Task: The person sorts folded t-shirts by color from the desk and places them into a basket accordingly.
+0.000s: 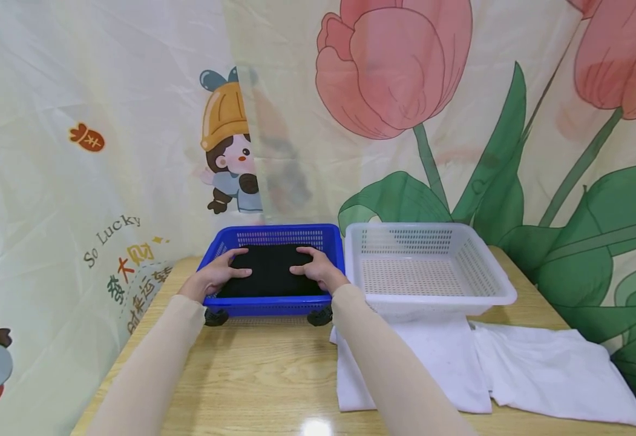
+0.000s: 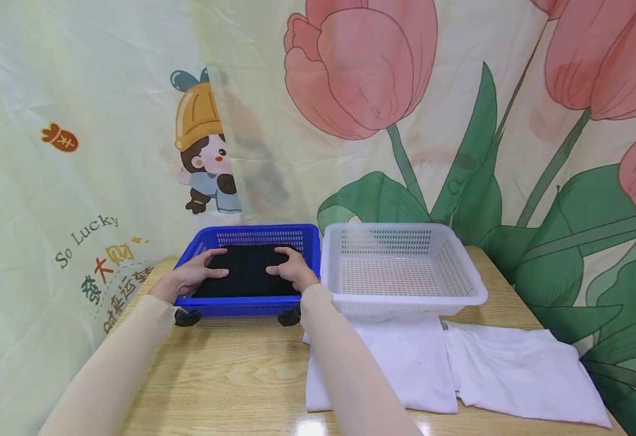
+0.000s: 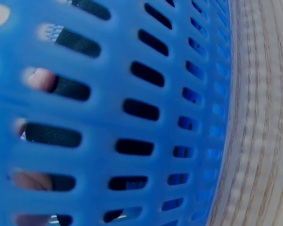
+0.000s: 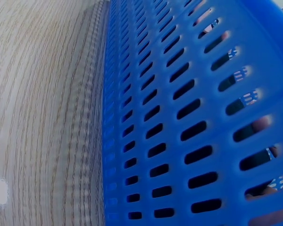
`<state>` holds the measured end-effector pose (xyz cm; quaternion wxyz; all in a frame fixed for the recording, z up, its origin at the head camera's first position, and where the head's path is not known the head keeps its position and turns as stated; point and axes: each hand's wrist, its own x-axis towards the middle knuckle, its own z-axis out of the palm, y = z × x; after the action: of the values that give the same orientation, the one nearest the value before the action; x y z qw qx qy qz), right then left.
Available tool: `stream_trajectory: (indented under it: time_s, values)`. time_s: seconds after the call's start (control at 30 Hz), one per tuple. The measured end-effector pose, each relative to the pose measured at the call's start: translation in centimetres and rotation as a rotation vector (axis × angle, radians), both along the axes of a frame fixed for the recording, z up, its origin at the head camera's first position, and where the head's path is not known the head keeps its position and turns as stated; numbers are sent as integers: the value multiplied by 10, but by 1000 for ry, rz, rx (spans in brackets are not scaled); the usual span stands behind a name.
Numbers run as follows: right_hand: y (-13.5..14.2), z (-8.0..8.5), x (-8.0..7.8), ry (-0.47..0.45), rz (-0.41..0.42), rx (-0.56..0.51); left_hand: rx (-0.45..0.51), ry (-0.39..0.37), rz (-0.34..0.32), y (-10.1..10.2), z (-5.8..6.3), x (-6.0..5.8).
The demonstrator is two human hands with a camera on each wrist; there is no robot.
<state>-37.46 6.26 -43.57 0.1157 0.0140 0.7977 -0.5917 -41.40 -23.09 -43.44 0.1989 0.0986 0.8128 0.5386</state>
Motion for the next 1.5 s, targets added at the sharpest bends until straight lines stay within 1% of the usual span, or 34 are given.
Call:
stream_trajectory:
  time_s: [0.13, 0.4, 0.6, 0.67, 0.83, 0.93, 1.07, 1.17, 1.2, 1.27, 1.33, 1.5]
  values:
    - [2, 1, -1, -32, 1, -14, -28, -5, -4, 1, 0, 0]
    - [1, 3, 4, -56, 6, -5, -91, 9, 1, 2, 0, 2]
    - [1, 5, 9, -40, 8, -69, -99, 26, -2, 3, -1, 2]
    - [0, 6, 11, -28, 9, -99, -126, 48, 7, 5, -2, 2]
    - [-3, 8, 15, -43, -49, -131, -243, 125, 11, 12, 5, 7]
    - [-6, 7, 13, -51, -81, -123, -254, 120, 9, 13, 9, 9]
    - [-6, 5, 10, -5, -124, -134, -264, 122, -5, 9, 12, 11]
    - [-4, 6, 12, 45, -136, -155, -298, 166, -4, 5, 17, 13]
    - [-2, 8, 15, 57, -127, -161, -311, 184, 0, 4, 20, 15]
    - [3, 14, 22, 78, -79, -176, -316, 214, 13, 1, 26, 20]
    - [9, 22, 31, 95, -14, -188, -323, 247, 26, 0, 33, 26]
    - [31, 48, 58, 120, 156, -254, -328, 335, 24, -1, 47, 45]
